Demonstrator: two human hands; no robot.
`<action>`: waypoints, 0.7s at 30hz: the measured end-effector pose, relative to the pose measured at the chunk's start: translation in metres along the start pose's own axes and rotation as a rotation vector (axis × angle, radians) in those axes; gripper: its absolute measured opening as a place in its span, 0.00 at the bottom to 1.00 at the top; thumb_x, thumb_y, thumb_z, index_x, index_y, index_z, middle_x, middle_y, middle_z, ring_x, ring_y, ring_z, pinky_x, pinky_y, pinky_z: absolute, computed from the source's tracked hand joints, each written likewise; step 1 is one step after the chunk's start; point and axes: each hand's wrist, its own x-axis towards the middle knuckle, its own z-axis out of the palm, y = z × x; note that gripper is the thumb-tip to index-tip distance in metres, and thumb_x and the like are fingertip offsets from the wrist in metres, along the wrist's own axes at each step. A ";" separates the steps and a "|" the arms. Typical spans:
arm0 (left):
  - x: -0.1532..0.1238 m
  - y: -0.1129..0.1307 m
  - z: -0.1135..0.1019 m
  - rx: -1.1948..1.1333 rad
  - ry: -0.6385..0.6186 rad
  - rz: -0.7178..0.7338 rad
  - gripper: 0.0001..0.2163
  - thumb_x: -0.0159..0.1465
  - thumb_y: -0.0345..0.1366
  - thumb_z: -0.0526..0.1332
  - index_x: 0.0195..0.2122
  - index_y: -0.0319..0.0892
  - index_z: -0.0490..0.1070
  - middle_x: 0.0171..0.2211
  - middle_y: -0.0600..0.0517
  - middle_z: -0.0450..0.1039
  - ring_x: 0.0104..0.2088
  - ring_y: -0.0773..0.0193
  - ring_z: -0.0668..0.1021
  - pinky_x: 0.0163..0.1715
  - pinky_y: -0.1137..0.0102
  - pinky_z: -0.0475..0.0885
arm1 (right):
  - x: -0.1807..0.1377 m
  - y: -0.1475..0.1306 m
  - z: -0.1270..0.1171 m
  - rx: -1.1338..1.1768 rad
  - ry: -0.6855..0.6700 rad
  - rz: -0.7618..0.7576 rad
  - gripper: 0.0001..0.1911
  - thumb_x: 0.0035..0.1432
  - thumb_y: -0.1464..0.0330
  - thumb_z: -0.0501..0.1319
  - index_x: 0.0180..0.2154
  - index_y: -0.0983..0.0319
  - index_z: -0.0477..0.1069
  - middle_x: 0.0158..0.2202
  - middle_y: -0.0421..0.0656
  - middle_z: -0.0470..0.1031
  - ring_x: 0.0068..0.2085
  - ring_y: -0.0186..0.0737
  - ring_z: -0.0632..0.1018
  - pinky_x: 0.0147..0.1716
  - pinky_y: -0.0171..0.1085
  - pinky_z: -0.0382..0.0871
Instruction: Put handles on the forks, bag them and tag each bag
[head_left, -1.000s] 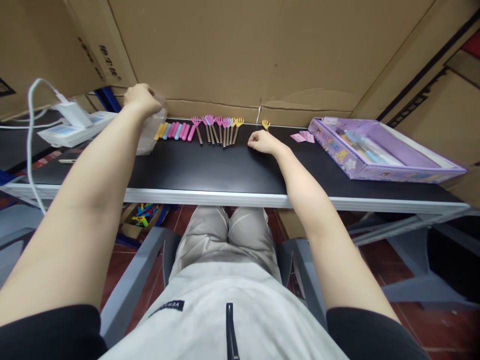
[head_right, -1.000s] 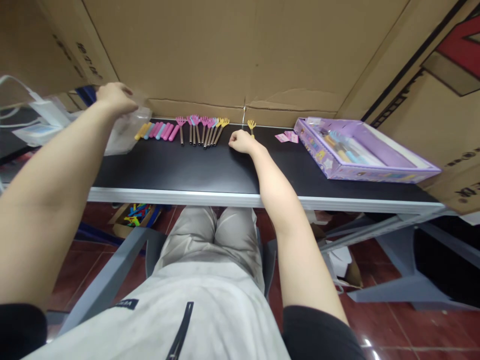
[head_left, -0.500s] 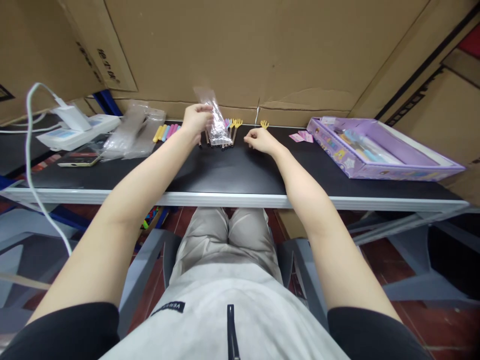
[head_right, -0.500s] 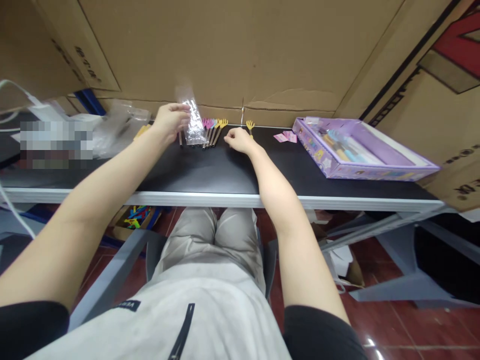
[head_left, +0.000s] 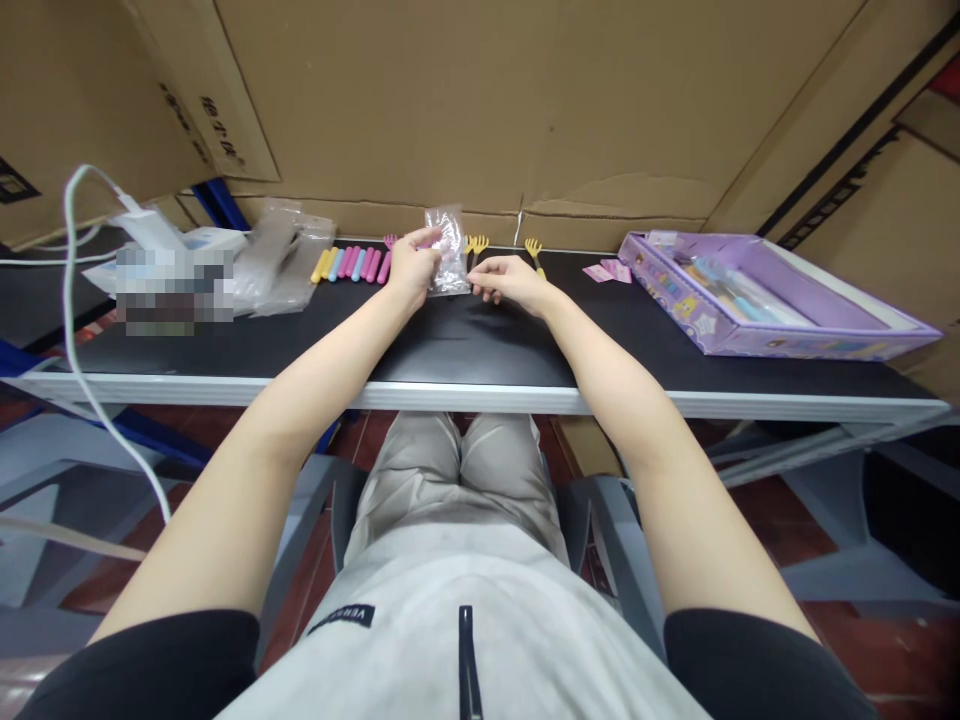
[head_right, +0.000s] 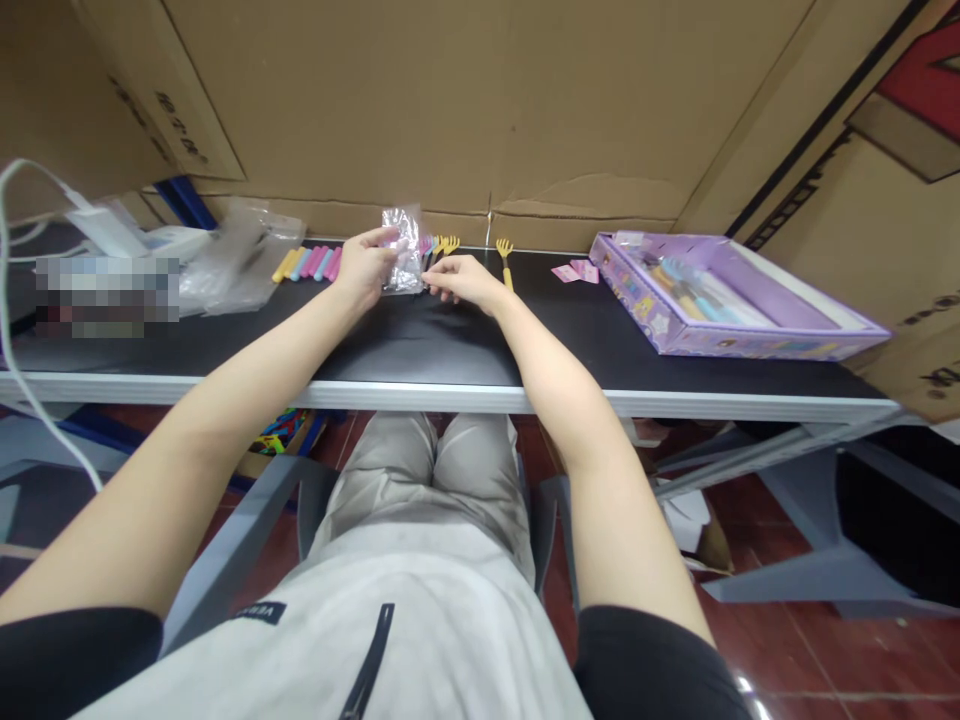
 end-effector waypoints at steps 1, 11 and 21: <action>0.001 -0.002 0.000 -0.012 -0.006 0.023 0.27 0.50 0.20 0.62 0.53 0.38 0.81 0.57 0.42 0.80 0.63 0.43 0.80 0.61 0.54 0.80 | 0.000 -0.001 0.001 0.018 -0.007 0.000 0.15 0.61 0.66 0.77 0.31 0.64 0.74 0.26 0.39 0.78 0.25 0.28 0.73 0.24 0.28 0.63; -0.006 0.002 0.003 -0.141 -0.085 -0.036 0.37 0.57 0.19 0.67 0.68 0.51 0.70 0.67 0.45 0.71 0.67 0.42 0.78 0.60 0.54 0.79 | 0.002 -0.001 0.002 -0.022 0.038 0.051 0.14 0.60 0.82 0.67 0.26 0.63 0.69 0.22 0.37 0.75 0.23 0.27 0.70 0.23 0.28 0.61; 0.020 0.015 -0.026 -0.141 0.059 -0.137 0.36 0.59 0.20 0.63 0.68 0.54 0.74 0.60 0.49 0.79 0.47 0.58 0.86 0.46 0.67 0.83 | -0.002 -0.004 -0.005 -0.098 0.014 0.107 0.15 0.57 0.82 0.59 0.22 0.62 0.66 0.19 0.37 0.69 0.21 0.30 0.68 0.23 0.31 0.58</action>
